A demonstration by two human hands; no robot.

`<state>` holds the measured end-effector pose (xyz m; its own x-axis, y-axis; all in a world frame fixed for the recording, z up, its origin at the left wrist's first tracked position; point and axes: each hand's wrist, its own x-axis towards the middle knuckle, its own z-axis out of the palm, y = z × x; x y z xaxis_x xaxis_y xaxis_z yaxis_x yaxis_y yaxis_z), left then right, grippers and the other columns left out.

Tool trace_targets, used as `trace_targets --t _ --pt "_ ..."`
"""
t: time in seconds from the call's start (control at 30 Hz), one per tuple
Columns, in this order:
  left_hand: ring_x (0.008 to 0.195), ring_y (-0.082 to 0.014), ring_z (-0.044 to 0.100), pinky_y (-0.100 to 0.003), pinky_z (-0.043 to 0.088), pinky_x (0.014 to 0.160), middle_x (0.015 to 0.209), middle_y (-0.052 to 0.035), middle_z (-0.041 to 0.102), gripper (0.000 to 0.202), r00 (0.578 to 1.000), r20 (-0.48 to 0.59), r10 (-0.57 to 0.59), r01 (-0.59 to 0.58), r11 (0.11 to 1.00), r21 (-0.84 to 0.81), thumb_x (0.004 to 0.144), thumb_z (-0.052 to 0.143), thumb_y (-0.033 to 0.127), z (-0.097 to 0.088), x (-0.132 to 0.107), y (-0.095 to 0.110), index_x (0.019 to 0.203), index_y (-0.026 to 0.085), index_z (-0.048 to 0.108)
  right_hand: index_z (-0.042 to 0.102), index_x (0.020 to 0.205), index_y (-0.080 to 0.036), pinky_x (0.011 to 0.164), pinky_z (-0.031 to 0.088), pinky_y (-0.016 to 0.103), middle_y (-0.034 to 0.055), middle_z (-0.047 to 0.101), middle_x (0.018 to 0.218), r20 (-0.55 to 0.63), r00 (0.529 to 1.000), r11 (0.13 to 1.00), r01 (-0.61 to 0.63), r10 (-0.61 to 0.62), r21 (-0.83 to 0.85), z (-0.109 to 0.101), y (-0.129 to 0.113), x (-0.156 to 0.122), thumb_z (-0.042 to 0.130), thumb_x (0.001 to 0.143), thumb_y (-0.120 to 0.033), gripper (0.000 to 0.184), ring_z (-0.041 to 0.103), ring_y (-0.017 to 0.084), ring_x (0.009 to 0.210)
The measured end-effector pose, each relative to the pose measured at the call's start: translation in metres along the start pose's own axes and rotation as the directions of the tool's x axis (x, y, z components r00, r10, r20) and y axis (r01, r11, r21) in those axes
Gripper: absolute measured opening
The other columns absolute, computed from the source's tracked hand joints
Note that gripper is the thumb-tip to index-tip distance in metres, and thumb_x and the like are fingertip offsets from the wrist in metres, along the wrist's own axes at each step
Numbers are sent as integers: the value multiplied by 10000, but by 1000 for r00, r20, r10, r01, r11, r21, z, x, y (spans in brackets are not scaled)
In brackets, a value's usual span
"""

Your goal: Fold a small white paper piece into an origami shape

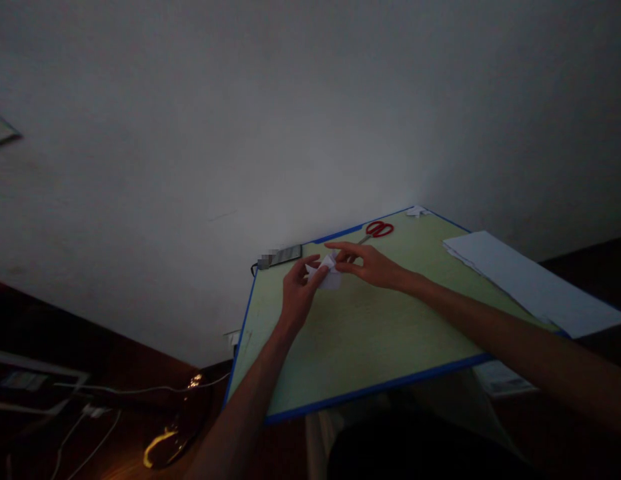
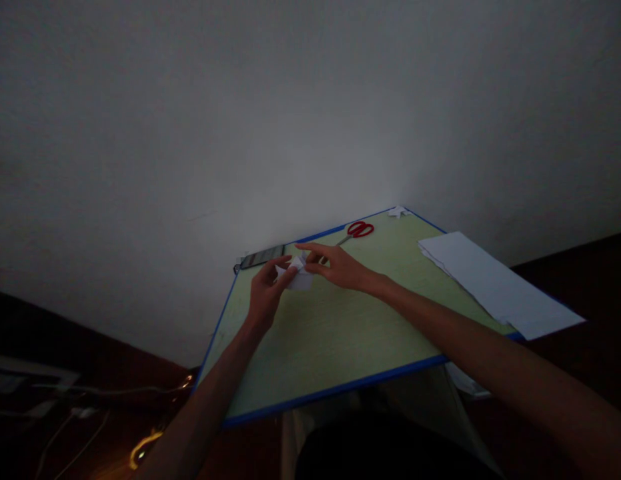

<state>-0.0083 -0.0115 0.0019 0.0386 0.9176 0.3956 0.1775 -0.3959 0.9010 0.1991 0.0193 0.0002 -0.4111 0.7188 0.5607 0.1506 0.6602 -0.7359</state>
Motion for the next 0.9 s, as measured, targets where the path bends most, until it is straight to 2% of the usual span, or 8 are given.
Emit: trace_targets --t 0.1,0.2,0.33,0.43,0.67,0.9 --pt "738 -163 682 -263 537 655 932 -51 738 464 1000 21 7 -7 1000 17 766 818 462 1 -1 -2 1145 214 719 537 1461 -264 789 546 335 43 730 979 14 1000 999 28 -27 -42 0 -2 -2 604 938 -235 528 670 173 852" --pt "762 -173 693 -252 534 647 882 -48 743 435 999 38 7 -7 1000 2 757 830 442 2 -1 -3 1102 201 723 499 1486 -280 775 545 326 36 724 967 1 1000 999 22 -22 -43 0 -3 -3 599 951 -255 545 665 167 830" --pt "820 -188 710 -261 544 679 900 -72 760 342 999 37 4 -2 999 -49 756 832 417 6 -2 -3 961 166 722 609 1366 -239 789 535 327 61 747 1020 -35 999 995 29 -32 -92 1 -3 -4 665 923 -316 453 696 187 896" --pt "786 -181 707 -261 541 668 877 -68 762 339 999 31 -9 11 998 -63 752 833 404 7 -3 -5 960 161 721 685 1245 -208 802 525 323 79 756 1072 -36 998 988 51 -57 -148 3 -2 -5 721 884 -320 379 706 203 951" --pt "769 -176 704 -262 535 689 850 -58 758 335 999 32 -25 26 999 -40 771 817 409 7 -3 -5 979 162 727 693 1223 -219 853 519 324 56 760 1050 -16 994 975 107 -112 -192 4 2 -6 716 898 -282 331 704 186 942" --pt "738 -164 692 -259 527 678 829 -50 755 293 997 62 -39 44 995 -85 755 829 402 6 -2 -8 875 157 724 715 1184 -215 921 503 385 76 749 1055 -22 983 939 168 -183 -301 4 2 -6 729 895 -278 296 663 221 997"
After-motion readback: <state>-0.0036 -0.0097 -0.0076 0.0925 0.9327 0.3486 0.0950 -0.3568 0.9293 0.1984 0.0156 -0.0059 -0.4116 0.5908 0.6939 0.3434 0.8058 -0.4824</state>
